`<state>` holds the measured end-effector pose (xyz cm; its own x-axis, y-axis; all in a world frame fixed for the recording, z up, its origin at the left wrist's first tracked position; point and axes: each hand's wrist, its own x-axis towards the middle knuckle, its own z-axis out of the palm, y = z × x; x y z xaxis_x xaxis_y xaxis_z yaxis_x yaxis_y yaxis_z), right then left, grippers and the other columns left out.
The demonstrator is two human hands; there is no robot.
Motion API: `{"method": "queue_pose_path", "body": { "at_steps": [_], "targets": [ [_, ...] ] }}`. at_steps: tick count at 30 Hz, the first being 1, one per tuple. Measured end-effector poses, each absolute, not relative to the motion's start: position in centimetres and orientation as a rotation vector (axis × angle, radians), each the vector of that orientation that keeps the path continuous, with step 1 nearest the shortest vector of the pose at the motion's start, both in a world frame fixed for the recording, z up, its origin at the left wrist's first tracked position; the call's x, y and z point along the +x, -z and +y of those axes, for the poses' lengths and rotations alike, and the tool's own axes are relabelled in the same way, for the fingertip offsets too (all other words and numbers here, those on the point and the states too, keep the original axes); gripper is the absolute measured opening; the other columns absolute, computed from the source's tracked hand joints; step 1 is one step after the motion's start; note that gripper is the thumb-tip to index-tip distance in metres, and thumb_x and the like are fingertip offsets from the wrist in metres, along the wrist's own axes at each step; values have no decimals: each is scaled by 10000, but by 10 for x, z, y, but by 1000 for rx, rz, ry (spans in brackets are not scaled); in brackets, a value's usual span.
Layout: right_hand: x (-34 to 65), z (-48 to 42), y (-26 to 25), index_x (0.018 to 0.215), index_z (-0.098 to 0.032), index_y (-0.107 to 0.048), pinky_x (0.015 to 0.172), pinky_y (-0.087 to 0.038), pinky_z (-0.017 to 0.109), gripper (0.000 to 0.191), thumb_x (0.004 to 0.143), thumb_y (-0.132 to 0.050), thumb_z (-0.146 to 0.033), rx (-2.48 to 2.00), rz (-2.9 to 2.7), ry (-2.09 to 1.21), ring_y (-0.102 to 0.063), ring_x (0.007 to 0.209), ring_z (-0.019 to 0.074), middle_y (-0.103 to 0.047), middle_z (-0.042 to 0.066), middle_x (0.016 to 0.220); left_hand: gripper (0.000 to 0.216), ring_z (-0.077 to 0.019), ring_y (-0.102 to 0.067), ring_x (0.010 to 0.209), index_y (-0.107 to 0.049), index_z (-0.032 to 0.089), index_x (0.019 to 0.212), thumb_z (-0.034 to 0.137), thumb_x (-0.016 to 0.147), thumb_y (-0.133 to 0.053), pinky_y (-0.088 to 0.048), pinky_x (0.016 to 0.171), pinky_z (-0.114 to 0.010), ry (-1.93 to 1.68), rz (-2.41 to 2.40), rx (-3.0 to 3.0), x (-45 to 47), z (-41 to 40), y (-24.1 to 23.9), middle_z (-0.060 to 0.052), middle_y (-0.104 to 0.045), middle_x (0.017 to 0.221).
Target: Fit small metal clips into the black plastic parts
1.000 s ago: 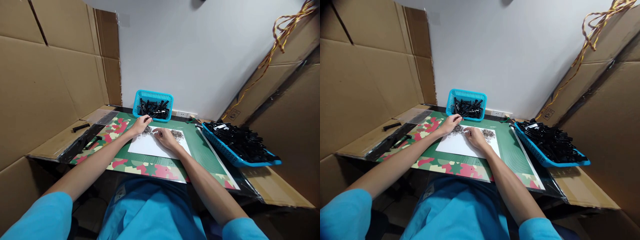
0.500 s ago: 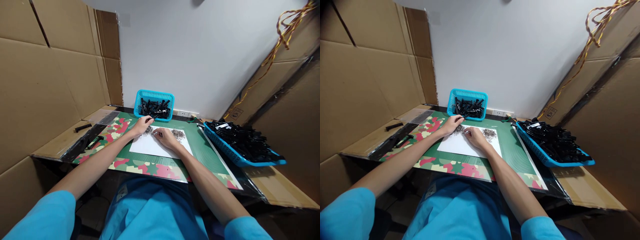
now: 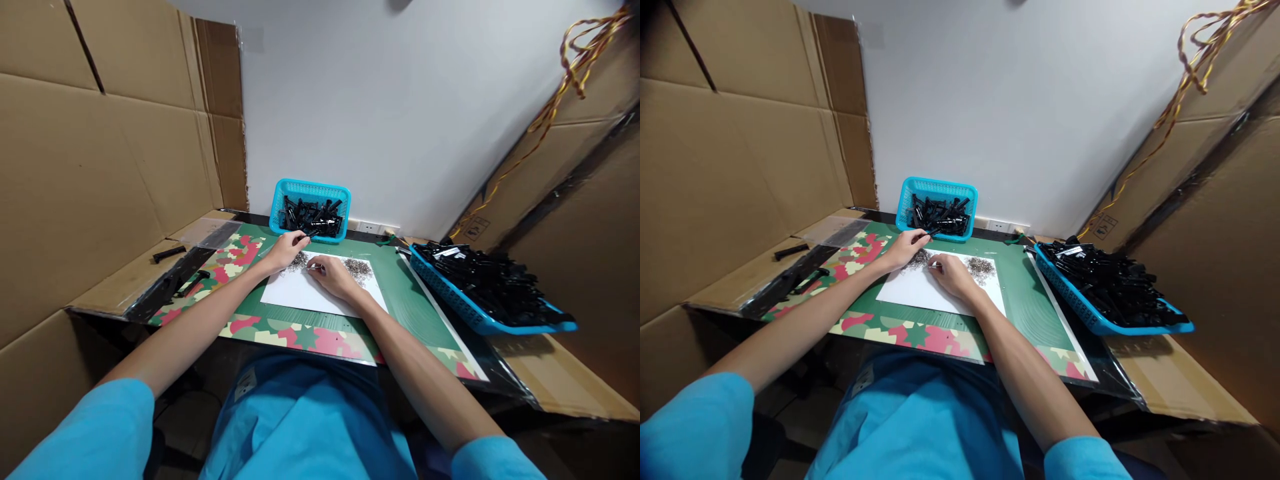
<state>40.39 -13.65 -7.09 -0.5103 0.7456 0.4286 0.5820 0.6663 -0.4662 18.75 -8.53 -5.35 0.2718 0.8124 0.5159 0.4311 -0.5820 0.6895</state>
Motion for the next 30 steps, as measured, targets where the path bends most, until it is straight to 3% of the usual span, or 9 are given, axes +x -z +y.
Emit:
{"method": "queue_pose_path", "body": {
  "at_steps": [14, 21, 27, 30],
  "targets": [
    [414, -148, 55, 927, -179, -792, 711, -428, 277, 135, 935, -670, -236, -982, -2301, -459, -636, 764, 194, -782, 63, 903, 372, -202, -593, 762, -729, 168, 978, 500, 1022, -568, -420, 710, -328, -1238, 1091, 2165, 187, -86, 53, -40, -706, 846],
    [413, -148, 55, 1069, -182, -822, 729, -440, 278, 255, 904, -628, -173, -1029, -2268, -475, -655, 776, 197, -806, 71, 960, 388, -197, -563, 741, -715, 173, 950, 525, 1018, -566, -395, 682, -322, -1231, 1116, 2174, 187, -87, 52, -29, -673, 804],
    [412, -147, 59, 998, -177, -821, 746, -455, 275, 228, 891, -624, -132, -990, -2299, -454, -666, 794, 200, -810, 76, 970, 405, -198, -569, 746, -728, 168, 968, 536, 1015, -564, -401, 689, -322, -1223, 1110, 2175, 187, -87, 52, -37, -685, 824],
    [415, -146, 59, 1056, -186, -826, 746, -459, 271, 287, 891, -606, -104, -996, -2310, -448, -663, 775, 192, -816, 71, 988, 415, -197, -574, 751, -728, 166, 968, 544, 1012, -562, -409, 694, -317, -1217, 1117, 2179, 188, -87, 53, -37, -692, 825]
  ]
}}
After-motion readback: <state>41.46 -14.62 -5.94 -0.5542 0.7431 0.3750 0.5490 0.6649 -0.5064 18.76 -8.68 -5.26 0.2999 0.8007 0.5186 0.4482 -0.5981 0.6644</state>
